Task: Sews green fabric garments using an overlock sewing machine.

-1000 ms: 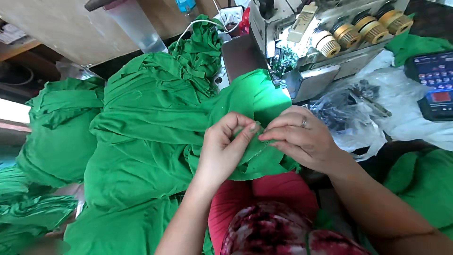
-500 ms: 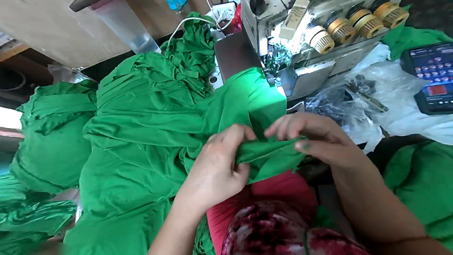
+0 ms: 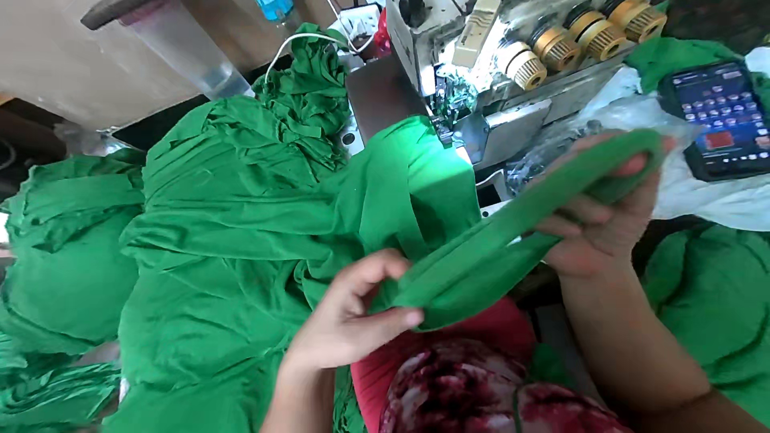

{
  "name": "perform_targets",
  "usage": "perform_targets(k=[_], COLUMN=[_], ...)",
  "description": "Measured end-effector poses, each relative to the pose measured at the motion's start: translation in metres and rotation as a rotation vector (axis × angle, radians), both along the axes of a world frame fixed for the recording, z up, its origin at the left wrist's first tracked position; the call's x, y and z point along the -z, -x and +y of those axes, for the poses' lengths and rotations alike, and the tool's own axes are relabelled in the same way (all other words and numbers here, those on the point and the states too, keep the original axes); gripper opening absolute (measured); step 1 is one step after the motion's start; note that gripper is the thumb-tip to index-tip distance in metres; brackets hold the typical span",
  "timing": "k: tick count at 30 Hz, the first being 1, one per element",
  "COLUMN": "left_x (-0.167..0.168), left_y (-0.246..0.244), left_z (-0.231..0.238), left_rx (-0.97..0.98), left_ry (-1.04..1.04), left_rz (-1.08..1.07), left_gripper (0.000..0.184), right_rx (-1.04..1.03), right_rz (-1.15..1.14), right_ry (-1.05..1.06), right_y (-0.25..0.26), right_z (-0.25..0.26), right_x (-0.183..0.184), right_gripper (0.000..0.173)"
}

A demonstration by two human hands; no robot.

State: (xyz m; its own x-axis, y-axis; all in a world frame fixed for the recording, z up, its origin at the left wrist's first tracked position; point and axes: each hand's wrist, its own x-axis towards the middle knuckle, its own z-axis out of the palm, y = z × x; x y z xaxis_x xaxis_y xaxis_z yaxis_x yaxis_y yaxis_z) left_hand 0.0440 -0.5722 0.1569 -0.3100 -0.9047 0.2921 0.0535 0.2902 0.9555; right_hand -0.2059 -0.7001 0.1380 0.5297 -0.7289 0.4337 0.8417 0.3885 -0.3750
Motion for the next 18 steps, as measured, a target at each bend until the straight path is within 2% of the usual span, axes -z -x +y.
perform_targets(k=[2,3,4,5,6,8,9,11,13,15,17,18], left_x=[-0.012,-0.017,-0.018,-0.016,-0.013,-0.009,-0.006,0.004,0.011,0.011,0.005,0.002], left_y=[-0.014,-0.021,-0.027,-0.033,-0.035,-0.023,-0.013,0.006,0.022,0.025,0.022,0.019], left_z=[0.004,0.007,0.01,0.012,0.014,0.009,0.004,-0.006,-0.014,-0.019,-0.021,-0.021], left_rx=[0.157,0.222,0.247,0.221,0.148,-0.002,-0.056,-0.133,-0.165,-0.084,-0.066,-0.105], left_ry=[-0.086,-0.169,-0.248,-0.312,-0.362,-0.385,-0.322,-0.173,-0.134,-0.177,-0.192,-0.178], left_rz=[0.334,0.423,0.39,0.234,-0.012,-0.482,-0.575,-0.456,-0.184,-0.007,-0.016,-0.062], left_gripper=[0.023,0.022,0.026,0.036,0.05,0.075,0.079,0.082,0.074,0.054,0.03,0.023], right_rx=[-0.073,-0.105,-0.127,-0.136,-0.125,-0.082,-0.041,0.076,0.229,0.348,0.396,0.4], right_rz=[0.065,0.084,0.094,0.116,0.182,0.425,0.551,0.768,0.872,0.889,0.904,0.917], right_ry=[-0.012,-0.015,-0.007,0.035,0.114,0.293,0.386,0.566,0.685,0.705,0.683,0.671], right_y=[-0.001,0.0,0.002,0.004,0.005,0.0,-0.008,-0.025,-0.034,-0.032,-0.025,-0.023], right_z=[0.007,0.008,0.008,0.008,0.008,0.014,0.022,0.036,0.041,0.037,0.031,0.029], right_x=[0.008,0.011,0.012,0.012,0.01,0.002,-0.003,-0.01,-0.011,-0.01,-0.008,-0.007], right_gripper=[0.027,0.025,0.025,0.025,0.024,0.018,0.014,0.018,0.022,0.019,0.015,0.014])
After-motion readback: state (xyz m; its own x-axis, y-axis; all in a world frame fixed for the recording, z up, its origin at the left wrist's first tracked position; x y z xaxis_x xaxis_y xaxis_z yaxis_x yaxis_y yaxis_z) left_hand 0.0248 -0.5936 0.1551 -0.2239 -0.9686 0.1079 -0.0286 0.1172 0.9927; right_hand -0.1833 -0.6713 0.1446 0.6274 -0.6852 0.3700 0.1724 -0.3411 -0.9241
